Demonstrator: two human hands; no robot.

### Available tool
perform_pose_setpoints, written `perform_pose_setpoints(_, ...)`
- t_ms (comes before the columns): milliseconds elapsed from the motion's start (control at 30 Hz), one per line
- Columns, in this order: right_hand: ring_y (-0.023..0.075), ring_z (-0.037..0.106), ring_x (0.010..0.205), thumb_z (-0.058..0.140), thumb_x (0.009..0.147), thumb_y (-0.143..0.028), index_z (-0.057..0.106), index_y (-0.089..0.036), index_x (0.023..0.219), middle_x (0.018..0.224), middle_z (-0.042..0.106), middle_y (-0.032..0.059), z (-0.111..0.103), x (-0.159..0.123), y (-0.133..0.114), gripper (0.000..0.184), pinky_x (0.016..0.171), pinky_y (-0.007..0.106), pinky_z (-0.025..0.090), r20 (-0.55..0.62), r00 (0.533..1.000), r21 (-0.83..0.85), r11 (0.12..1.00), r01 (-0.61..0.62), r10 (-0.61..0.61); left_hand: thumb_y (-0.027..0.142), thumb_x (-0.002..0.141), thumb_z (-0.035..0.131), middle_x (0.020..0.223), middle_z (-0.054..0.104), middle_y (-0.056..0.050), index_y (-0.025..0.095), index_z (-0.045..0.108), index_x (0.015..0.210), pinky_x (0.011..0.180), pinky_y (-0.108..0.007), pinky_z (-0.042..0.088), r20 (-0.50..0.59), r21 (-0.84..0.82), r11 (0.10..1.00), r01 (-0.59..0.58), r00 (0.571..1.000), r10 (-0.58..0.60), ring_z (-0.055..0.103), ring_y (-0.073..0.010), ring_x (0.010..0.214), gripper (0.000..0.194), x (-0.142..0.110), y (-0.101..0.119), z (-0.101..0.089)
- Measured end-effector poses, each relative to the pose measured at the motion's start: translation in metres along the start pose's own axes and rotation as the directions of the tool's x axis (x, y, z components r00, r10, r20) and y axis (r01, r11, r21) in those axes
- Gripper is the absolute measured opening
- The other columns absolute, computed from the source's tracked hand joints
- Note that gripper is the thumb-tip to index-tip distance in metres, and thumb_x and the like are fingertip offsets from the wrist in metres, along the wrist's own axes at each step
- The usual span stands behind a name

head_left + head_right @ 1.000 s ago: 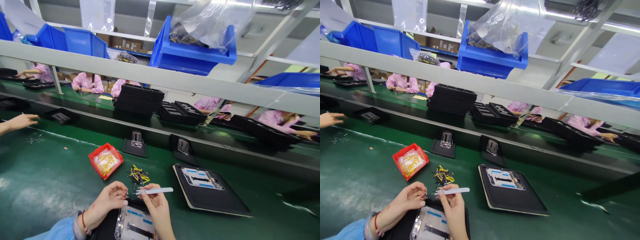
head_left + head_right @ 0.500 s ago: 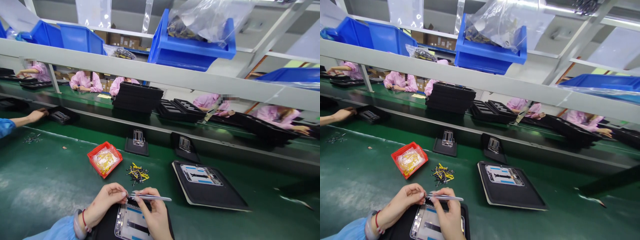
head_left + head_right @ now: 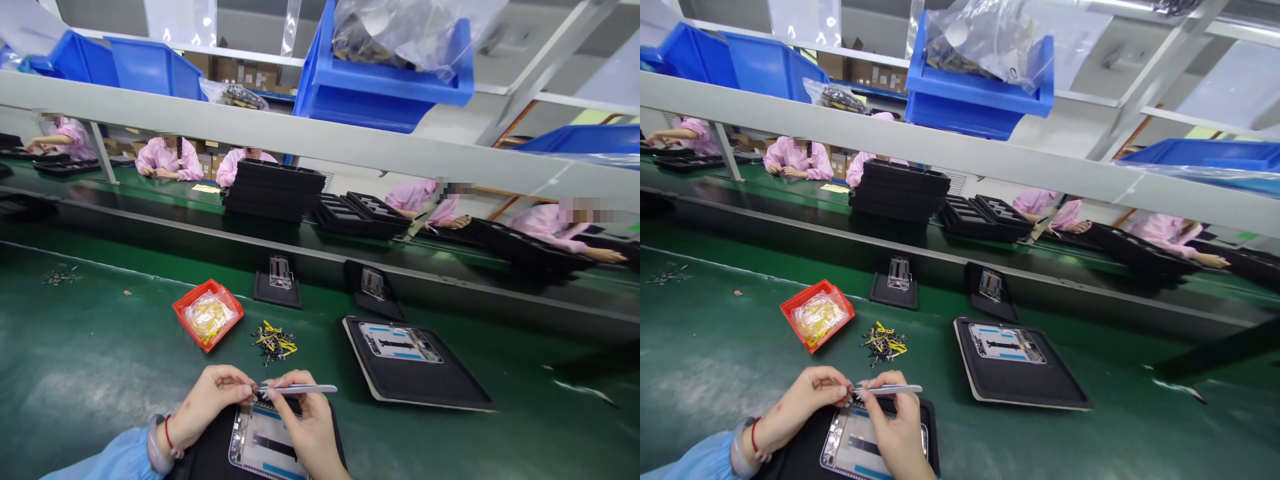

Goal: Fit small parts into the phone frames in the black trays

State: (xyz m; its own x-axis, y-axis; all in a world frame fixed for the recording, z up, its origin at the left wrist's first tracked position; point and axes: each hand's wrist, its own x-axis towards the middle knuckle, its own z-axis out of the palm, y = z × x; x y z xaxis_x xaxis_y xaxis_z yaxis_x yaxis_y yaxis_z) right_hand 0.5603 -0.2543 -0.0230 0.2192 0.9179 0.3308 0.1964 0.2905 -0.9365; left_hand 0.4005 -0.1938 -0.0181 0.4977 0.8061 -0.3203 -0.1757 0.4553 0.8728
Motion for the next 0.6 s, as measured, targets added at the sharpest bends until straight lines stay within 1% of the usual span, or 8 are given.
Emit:
perform_pose_setpoints(200,0.0202,0.069,0.073,0.066,0.084,-0.037,0.062,-0.02,0.077,0.075,0.068,0.0049,-0.001,0.002,-0.002,0.019,0.066,0.027,0.057,0.006,1.0,0.002,1.0,-0.014,0.014,0.052,0.047,0.086,0.066,0.069,-0.003,0.013,0.071,0.07,0.069,-0.026,0.049,0.042,0.077,0.997,-0.024,0.999,0.02,0.062,-0.0147,0.065,0.048,0.001,-0.004,-0.005)
perform_pose_setpoints(300,0.0187,0.069,0.071,0.066,0.083,-0.039,0.06,-0.02,0.078,0.074,0.068,0.0038,-0.006,0.003,-0.008,0.02,0.064,0.026,0.056,-0.006,1.0,0.021,0.999,-0.028,0.028,0.05,0.051,0.085,0.077,0.071,-0.006,0.013,0.07,0.082,0.076,-0.031,0.051,0.121,0.149,0.988,-0.043,0.992,0.024,0.065,-0.0188,0.075,0.051,0.002,-0.007,-0.01)
perform_pose_setpoints(367,0.0179,0.068,0.068,0.067,0.082,-0.041,0.058,-0.021,0.079,0.073,0.068,0.0029,-0.014,0.004,-0.012,0.022,0.062,0.025,0.055,-0.031,0.998,0.044,0.998,-0.05,0.052,0.047,0.058,0.082,0.086,0.07,-0.008,0.013,0.068,0.091,0.08,-0.034,0.051,0.191,0.274,0.953,-0.13,0.978,0.079,0.065,-0.0209,0.081,0.049,0.002,-0.008,-0.012)
perform_pose_setpoints(400,0.0176,0.068,0.067,0.068,0.081,-0.042,0.057,-0.021,0.08,0.072,0.068,0.0025,-0.02,0.004,-0.013,0.023,0.061,0.025,0.054,-0.046,0.997,0.054,0.996,-0.066,0.068,0.045,0.063,0.079,0.09,0.069,-0.008,0.014,0.068,0.093,0.082,-0.034,0.051,0.236,0.366,0.907,-0.209,0.963,0.127,0.065,-0.0215,0.085,0.044,0.001,-0.007,-0.012)
perform_pose_setpoints(433,0.0173,0.067,0.066,0.07,0.079,-0.042,0.056,-0.022,0.08,0.071,0.068,0.0019,-0.027,0.002,-0.014,0.025,0.06,0.025,0.054,-0.064,0.994,0.062,0.995,-0.083,0.087,0.042,0.069,0.075,0.094,0.068,-0.008,0.015,0.068,0.095,0.084,-0.035,0.05,0.289,0.464,0.833,-0.301,0.94,0.179,0.064,-0.0218,0.089,0.038,-0.001,-0.007,-0.012)
perform_pose_setpoints(500,0.0164,0.066,0.063,0.073,0.076,-0.042,0.054,-0.022,0.081,0.069,0.067,0.0008,-0.041,-0.002,-0.012,0.028,0.058,0.024,0.053,-0.086,0.988,0.075,0.99,-0.12,0.126,0.037,0.078,0.068,0.105,0.065,-0.009,0.018,0.066,0.102,0.09,-0.036,0.047,0.411,0.636,0.616,-0.464,0.88,0.238,0.06,-0.0226,0.099,0.03,-0.007,-0.007,-0.011)
perform_pose_setpoints(533,0.0161,0.066,0.063,0.074,0.076,-0.041,0.054,-0.022,0.082,0.069,0.066,0.0005,-0.048,-0.005,-0.01,0.029,0.058,0.024,0.052,-0.081,0.985,0.084,0.986,-0.143,0.149,0.038,0.08,0.067,0.111,0.062,-0.009,0.019,0.064,0.108,0.092,-0.038,0.046,0.468,0.697,0.497,-0.517,0.853,0.232,0.057,-0.0236,0.103,0.034,-0.01,-0.008,-0.01)
perform_pose_setpoints(600,0.0154,0.066,0.064,0.076,0.075,-0.039,0.053,-0.022,0.084,0.069,0.067,0.0004,-0.061,-0.012,-0.004,0.03,0.059,0.024,0.052,-0.072,0.977,0.115,0.975,-0.192,0.201,0.045,0.076,0.071,0.121,0.057,-0.012,0.021,0.057,0.12,0.095,-0.042,0.044,0.539,0.773,0.282,-0.568,0.823,0.18,0.053,-0.0273,0.11,0.053,-0.017,-0.01,-0.005)
